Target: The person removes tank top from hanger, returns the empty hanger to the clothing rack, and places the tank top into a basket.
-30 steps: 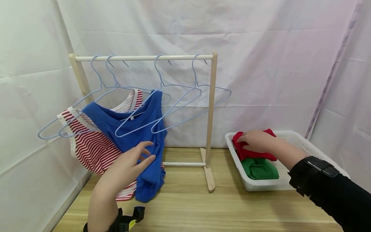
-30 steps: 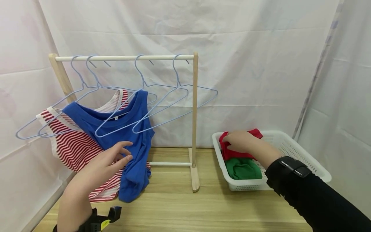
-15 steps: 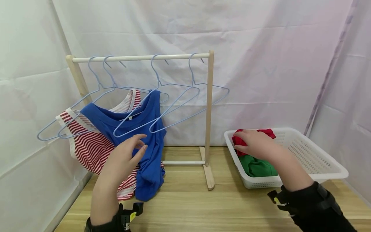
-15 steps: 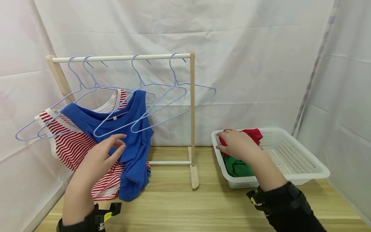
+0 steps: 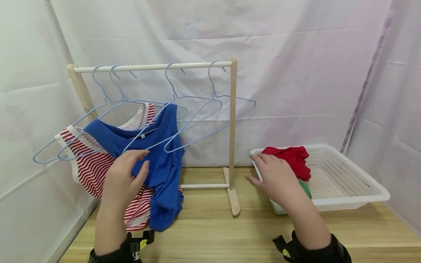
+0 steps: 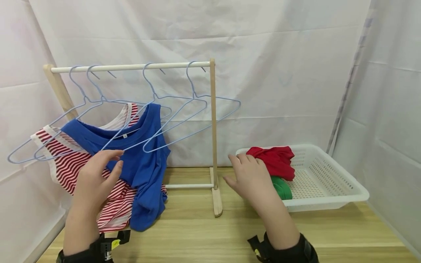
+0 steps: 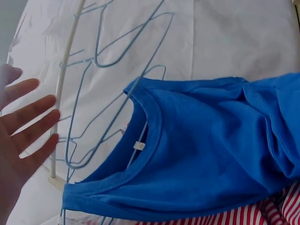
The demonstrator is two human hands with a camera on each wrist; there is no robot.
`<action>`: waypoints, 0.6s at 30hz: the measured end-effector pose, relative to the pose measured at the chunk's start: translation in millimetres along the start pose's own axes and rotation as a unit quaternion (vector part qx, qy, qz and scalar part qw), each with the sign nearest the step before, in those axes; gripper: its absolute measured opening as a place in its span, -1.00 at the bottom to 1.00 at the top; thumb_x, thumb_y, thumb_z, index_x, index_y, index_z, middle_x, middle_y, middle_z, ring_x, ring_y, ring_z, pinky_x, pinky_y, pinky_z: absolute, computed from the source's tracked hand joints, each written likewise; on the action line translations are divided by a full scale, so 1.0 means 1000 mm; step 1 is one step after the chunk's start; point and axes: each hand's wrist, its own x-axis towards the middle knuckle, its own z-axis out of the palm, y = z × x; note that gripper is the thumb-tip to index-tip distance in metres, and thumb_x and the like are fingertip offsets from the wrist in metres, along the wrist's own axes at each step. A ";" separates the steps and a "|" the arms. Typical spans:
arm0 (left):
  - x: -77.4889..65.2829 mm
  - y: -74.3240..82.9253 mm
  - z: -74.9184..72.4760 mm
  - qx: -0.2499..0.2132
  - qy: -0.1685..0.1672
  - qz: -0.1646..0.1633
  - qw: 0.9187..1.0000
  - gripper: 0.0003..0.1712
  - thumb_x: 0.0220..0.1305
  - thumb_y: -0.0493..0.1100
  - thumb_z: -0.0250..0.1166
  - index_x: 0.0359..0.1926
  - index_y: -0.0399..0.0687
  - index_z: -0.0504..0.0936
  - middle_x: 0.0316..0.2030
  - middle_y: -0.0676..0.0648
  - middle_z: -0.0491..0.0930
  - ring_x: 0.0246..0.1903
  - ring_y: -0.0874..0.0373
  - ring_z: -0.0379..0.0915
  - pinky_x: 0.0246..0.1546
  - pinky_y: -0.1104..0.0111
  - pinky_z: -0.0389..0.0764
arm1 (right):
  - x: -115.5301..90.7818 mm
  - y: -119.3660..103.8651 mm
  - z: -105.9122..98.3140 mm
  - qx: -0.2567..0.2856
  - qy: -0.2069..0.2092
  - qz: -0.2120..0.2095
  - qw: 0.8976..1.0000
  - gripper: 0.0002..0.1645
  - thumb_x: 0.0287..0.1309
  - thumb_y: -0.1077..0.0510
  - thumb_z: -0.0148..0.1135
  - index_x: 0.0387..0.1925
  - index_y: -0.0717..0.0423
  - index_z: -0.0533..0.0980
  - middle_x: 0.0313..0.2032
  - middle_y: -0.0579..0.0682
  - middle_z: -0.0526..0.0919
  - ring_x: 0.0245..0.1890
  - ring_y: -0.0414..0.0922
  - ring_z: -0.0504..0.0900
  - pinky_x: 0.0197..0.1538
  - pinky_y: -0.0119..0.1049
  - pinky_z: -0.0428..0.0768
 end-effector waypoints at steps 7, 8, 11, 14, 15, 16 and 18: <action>-0.003 -0.015 -0.004 0.055 0.123 0.018 0.991 -0.66 0.12 -0.06 0.08 -0.22 -0.22 0.58 -0.26 -0.23 0.57 -0.23 -0.11 0.45 -0.25 -0.08 0.50 | -0.012 -0.017 -0.001 0.019 -0.005 0.024 1.000 -0.15 0.04 -0.28 0.12 0.26 0.07 0.15 0.10 0.17 0.40 0.10 0.14 0.30 0.07 0.16 0.34; -0.004 -0.018 -0.005 0.064 0.137 0.014 0.988 -0.66 0.12 -0.06 0.08 -0.24 -0.23 0.58 -0.27 -0.24 0.57 -0.23 -0.12 0.44 -0.24 -0.08 0.50 | -0.014 -0.018 -0.001 0.018 -0.007 0.025 1.000 -0.14 0.04 -0.28 0.12 0.26 0.06 0.15 0.09 0.16 0.40 0.09 0.13 0.31 0.07 0.16 0.34; -0.006 -0.025 -0.008 0.079 0.175 -0.009 0.981 -0.66 0.13 -0.06 0.07 -0.28 -0.24 0.59 -0.29 -0.24 0.58 -0.23 -0.14 0.43 -0.21 -0.06 0.46 | -0.015 -0.020 -0.002 0.018 -0.009 0.025 0.999 -0.14 0.04 -0.28 0.12 0.26 0.06 0.15 0.07 0.14 0.43 0.06 0.12 0.34 0.06 0.14 0.35; -0.008 -0.031 -0.014 0.089 0.208 -0.038 0.973 -0.67 0.12 -0.08 0.07 -0.31 -0.27 0.59 -0.31 -0.25 0.58 -0.23 -0.17 0.40 -0.21 -0.06 0.38 | -0.015 -0.021 -0.002 0.019 -0.018 0.024 0.999 -0.14 0.04 -0.29 0.11 0.26 0.06 0.15 0.03 0.14 0.46 0.01 0.12 0.38 0.04 0.12 0.37; -0.008 -0.033 -0.016 0.092 0.217 -0.046 0.971 -0.67 0.12 -0.08 0.06 -0.32 -0.28 0.59 -0.30 -0.26 0.57 -0.22 -0.19 0.38 -0.19 -0.07 0.36 | -0.015 -0.021 -0.002 0.020 -0.022 0.023 0.999 -0.14 0.04 -0.29 0.11 0.26 0.06 0.15 0.02 0.14 0.47 -0.01 0.12 0.39 0.03 0.11 0.38; -0.009 -0.035 -0.019 0.094 0.226 -0.053 0.968 -0.67 0.11 -0.09 0.06 -0.33 -0.29 0.58 -0.30 -0.27 0.56 -0.20 -0.20 0.37 -0.16 -0.07 0.34 | -0.015 -0.021 -0.002 0.020 -0.025 0.021 0.999 -0.15 0.05 -0.29 0.10 0.26 0.06 0.15 0.00 0.14 0.47 -0.02 0.12 0.40 0.03 0.11 0.38; -0.011 -0.038 -0.023 0.099 0.240 -0.069 0.963 -0.67 0.09 -0.10 0.06 -0.34 -0.31 0.58 -0.26 -0.29 0.55 -0.15 -0.21 0.34 -0.09 -0.08 0.29 | -0.016 -0.022 -0.002 0.020 -0.030 0.018 0.999 -0.15 0.05 -0.29 0.10 0.26 0.07 0.15 -0.03 0.14 0.49 -0.05 0.12 0.42 0.01 0.11 0.39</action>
